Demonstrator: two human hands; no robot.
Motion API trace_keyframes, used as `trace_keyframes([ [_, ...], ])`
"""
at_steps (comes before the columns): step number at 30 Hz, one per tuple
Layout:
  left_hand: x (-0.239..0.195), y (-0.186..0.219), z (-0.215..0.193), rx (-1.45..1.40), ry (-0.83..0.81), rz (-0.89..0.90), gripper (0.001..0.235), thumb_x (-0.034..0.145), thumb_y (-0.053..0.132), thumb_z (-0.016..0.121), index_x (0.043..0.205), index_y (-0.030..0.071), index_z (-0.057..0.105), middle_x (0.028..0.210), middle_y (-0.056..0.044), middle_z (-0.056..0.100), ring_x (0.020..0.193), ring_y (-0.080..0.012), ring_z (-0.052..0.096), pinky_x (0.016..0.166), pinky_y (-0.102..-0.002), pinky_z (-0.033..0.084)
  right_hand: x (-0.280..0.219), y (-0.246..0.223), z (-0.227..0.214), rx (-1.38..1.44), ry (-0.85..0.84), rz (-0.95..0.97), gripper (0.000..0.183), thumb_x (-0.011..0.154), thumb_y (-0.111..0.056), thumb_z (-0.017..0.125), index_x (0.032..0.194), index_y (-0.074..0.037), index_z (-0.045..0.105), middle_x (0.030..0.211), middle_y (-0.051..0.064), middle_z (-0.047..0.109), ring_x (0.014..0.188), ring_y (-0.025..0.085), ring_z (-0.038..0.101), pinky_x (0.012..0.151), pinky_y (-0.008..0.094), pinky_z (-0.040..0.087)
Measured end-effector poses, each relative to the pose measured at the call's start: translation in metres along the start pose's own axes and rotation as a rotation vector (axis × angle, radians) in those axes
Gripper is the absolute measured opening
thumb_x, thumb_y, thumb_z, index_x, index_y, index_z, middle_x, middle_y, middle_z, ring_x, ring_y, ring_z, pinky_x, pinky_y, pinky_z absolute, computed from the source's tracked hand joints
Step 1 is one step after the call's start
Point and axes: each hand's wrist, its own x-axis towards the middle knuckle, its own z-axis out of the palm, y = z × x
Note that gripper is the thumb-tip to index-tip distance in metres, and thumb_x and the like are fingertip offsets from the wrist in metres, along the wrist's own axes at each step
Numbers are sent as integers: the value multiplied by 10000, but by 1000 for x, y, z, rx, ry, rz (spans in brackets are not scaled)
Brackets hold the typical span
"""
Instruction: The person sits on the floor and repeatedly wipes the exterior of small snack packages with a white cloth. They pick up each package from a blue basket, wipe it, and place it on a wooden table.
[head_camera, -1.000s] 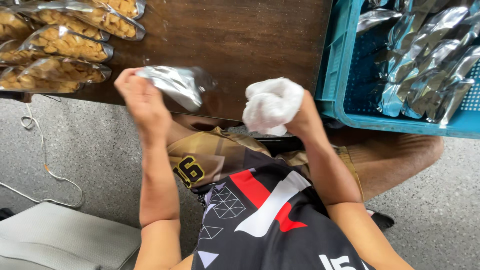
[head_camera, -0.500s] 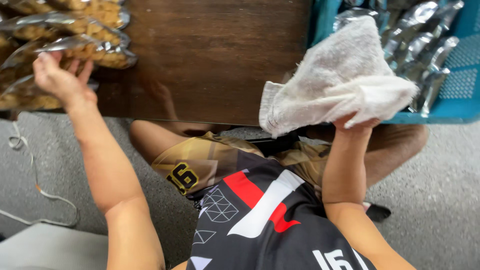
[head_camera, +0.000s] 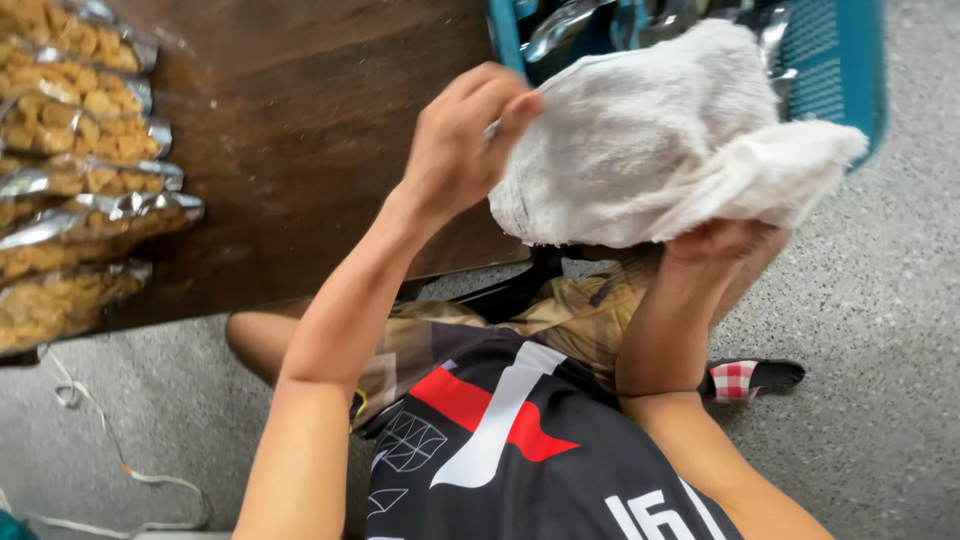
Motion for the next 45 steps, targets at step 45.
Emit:
trace_keyframes([
  [45,-110,95,-78,-527,327,-310,267,1120,109,573,923,29,413,1286,-134,581,826,-57,502,715,-177,427,-47,138,112,-799,-599,-591,489,869,-221,772,1284,-17,611,1381,221,566,1321,449,539,1169,609,374],
])
